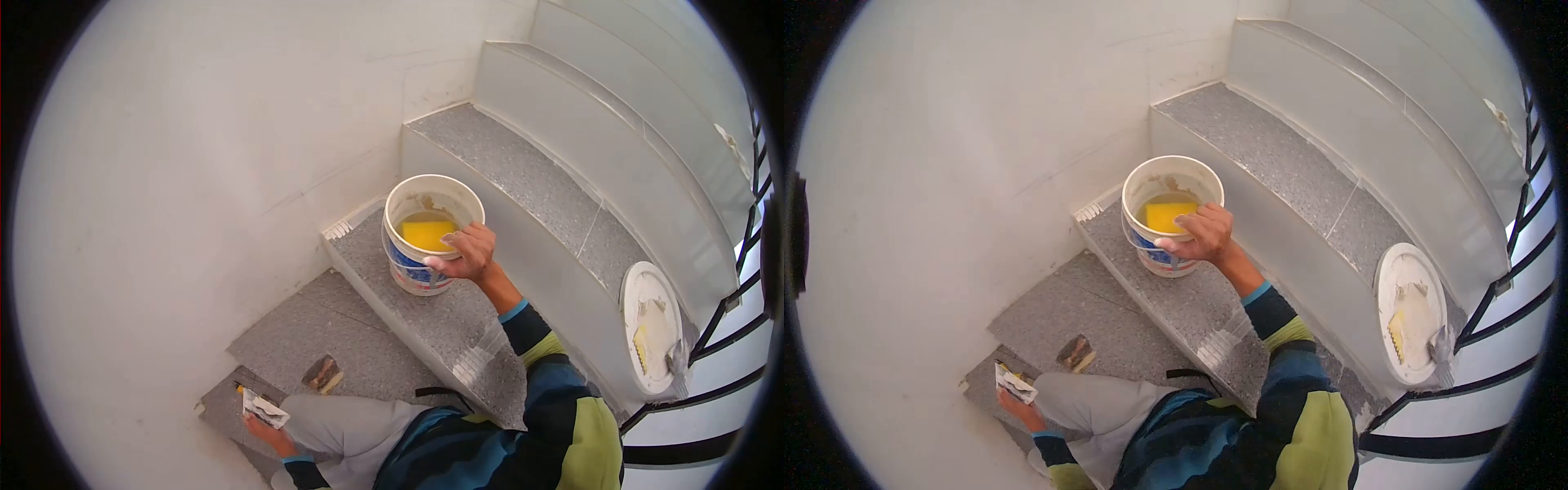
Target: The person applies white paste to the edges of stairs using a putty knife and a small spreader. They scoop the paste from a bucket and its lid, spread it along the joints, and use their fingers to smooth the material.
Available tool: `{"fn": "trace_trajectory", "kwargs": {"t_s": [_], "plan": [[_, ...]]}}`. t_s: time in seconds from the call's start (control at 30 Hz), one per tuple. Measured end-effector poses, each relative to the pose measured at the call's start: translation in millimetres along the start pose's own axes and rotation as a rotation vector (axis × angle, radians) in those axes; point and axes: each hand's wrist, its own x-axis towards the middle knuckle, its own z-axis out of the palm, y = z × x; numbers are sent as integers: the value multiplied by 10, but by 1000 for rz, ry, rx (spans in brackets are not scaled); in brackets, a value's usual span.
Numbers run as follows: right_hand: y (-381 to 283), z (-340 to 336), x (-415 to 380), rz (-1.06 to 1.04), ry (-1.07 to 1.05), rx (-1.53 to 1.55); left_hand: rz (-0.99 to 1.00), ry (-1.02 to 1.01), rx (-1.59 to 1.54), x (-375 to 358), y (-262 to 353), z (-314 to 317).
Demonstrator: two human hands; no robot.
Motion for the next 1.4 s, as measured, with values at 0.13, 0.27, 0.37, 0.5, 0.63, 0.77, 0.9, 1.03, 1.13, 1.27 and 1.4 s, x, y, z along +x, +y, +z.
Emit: {"fn": "trace_trajectory", "kwargs": {"t_s": [0.13,0.27,0.37,0.5,0.63,0.77,0.9,1.03,1.13,1.27,1.4], "plan": [[-50,139,270,16,132,52,37,28,177,31,-311,-451],[23,187,441,54,129,35,-113,96,-146,-49,-76,-695],[20,-23,732,98,199,31,607,151,1131,-41,-523,-1207],[237,-383,1295,106,305,-144,303,264,228,-181,-311,-990],[533,-629,1854,180,434,-222,112,144,5,-353,227,-633],[1047,-734,2123,257,335,-206,232,309,216,-538,442,-332],[1432,-640,2220,239,263,-457,109,243,-84,-592,586,-297],[2122,-523,2066,142,243,-677,635,245,723,-643,696,-259],[2346,-496,1956,189,167,-802,-25,216,-155,-711,1084,13],[2749,-475,1783,-32,248,-819,276,129,460,-692,889,-57],[3027,-422,1409,-36,193,-906,582,68,678,-593,722,171]]}}
